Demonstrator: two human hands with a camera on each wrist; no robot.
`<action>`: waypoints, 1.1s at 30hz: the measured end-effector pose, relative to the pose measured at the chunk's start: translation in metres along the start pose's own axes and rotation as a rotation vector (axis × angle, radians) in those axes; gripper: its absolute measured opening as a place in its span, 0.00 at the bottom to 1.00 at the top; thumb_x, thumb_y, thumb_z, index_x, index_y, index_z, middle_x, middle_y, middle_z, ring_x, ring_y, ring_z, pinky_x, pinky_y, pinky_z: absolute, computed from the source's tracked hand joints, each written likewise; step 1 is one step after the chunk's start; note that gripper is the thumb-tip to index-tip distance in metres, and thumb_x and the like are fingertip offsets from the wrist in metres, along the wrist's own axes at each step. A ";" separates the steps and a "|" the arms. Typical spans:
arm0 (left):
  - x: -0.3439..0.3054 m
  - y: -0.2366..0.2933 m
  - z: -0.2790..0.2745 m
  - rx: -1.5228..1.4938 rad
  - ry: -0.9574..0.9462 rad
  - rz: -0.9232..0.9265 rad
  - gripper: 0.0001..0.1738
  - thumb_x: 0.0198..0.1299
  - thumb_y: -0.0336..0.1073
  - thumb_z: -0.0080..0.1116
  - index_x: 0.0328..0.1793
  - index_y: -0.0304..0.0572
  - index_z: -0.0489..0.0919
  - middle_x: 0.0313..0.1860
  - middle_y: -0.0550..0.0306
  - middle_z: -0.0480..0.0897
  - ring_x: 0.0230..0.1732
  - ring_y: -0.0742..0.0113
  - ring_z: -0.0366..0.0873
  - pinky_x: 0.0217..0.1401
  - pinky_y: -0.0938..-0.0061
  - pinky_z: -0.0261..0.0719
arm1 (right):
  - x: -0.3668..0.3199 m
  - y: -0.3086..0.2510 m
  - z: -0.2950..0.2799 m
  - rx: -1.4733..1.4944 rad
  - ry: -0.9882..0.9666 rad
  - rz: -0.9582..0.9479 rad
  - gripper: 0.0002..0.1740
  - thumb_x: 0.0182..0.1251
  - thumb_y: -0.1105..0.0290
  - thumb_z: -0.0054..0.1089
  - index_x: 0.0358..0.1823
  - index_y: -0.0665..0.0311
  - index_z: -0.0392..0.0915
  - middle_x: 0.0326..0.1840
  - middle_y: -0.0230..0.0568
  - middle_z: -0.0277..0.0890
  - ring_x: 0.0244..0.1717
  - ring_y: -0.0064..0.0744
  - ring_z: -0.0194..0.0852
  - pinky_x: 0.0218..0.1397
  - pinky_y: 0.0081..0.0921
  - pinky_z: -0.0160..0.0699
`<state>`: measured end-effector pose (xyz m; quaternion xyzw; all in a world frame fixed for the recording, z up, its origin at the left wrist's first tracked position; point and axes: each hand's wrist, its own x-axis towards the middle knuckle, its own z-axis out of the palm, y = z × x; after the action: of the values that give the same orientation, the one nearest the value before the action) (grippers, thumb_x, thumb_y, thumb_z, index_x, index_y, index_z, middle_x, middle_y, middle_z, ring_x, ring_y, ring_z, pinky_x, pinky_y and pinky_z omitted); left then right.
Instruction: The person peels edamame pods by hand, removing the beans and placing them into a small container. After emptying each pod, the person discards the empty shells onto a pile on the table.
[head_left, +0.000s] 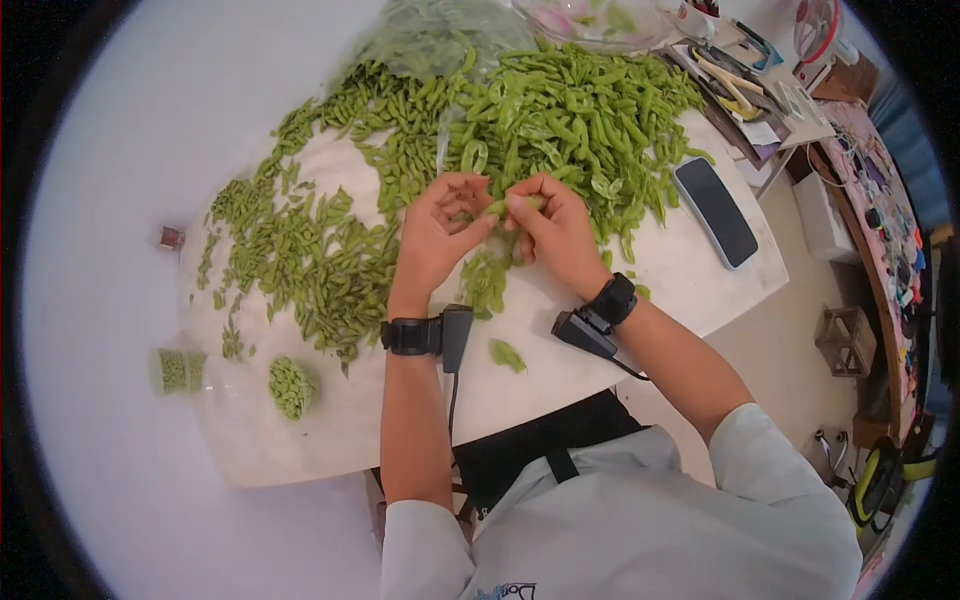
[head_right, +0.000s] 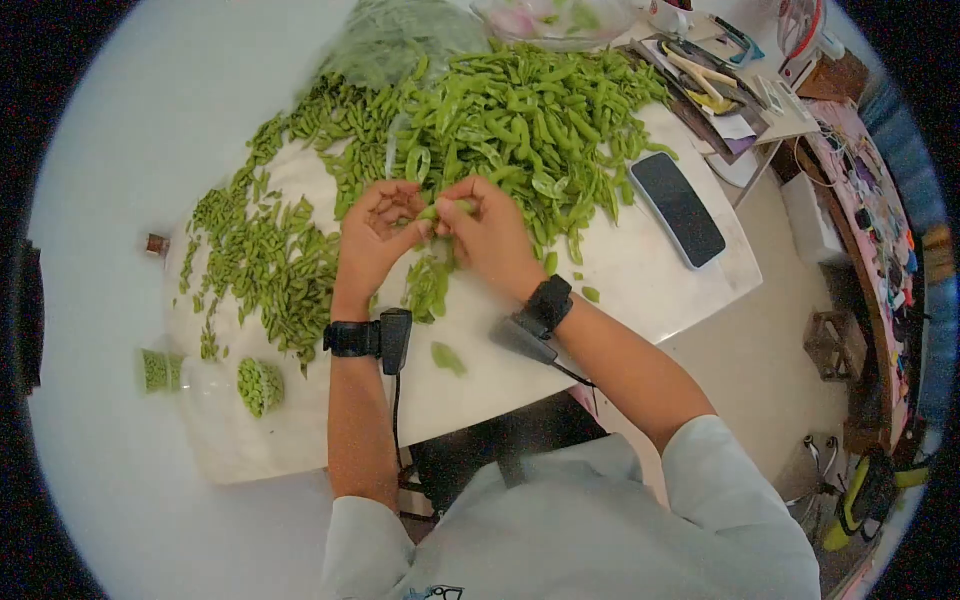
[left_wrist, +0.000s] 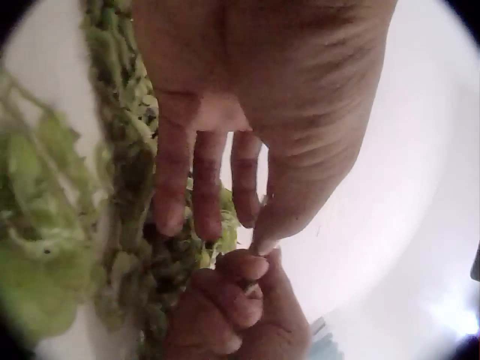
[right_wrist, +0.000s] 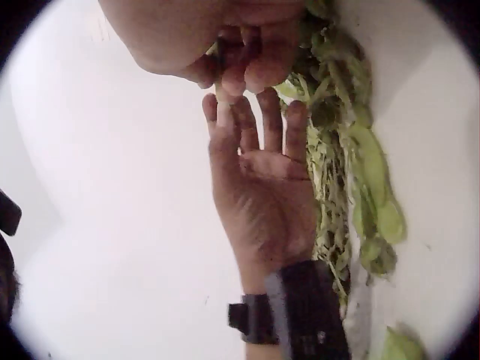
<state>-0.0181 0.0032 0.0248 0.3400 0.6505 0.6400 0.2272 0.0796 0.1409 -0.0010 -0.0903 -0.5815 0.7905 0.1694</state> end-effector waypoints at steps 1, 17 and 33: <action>-0.001 -0.007 0.002 -0.025 0.021 0.017 0.23 0.50 0.19 0.63 0.55 0.32 0.72 0.42 0.55 0.79 0.45 0.71 0.77 0.46 0.76 0.80 | 0.000 -0.003 0.001 0.065 0.009 0.006 0.08 0.70 0.67 0.52 0.39 0.64 0.68 0.25 0.33 0.75 0.15 0.14 0.66 0.17 0.14 0.65; -0.016 -0.022 0.007 0.117 0.208 0.284 0.07 0.51 0.22 0.65 0.38 0.31 0.81 0.38 0.55 0.81 0.38 0.71 0.79 0.42 0.78 0.78 | 0.002 -0.010 0.001 0.076 -0.152 0.191 0.13 0.70 0.61 0.53 0.32 0.62 0.72 0.20 0.32 0.74 0.13 0.16 0.65 0.16 0.15 0.62; -0.012 -0.031 0.013 -0.308 0.165 0.116 0.05 0.59 0.28 0.60 0.39 0.34 0.79 0.40 0.58 0.78 0.35 0.72 0.78 0.32 0.78 0.82 | 0.002 -0.001 -0.006 0.066 -0.270 0.099 0.13 0.68 0.62 0.56 0.30 0.63 0.70 0.18 0.26 0.62 0.16 0.15 0.59 0.18 0.15 0.59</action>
<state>-0.0052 0.0053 -0.0085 0.2842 0.5405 0.7700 0.1850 0.0795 0.1473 -0.0014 -0.0061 -0.5678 0.8214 0.0535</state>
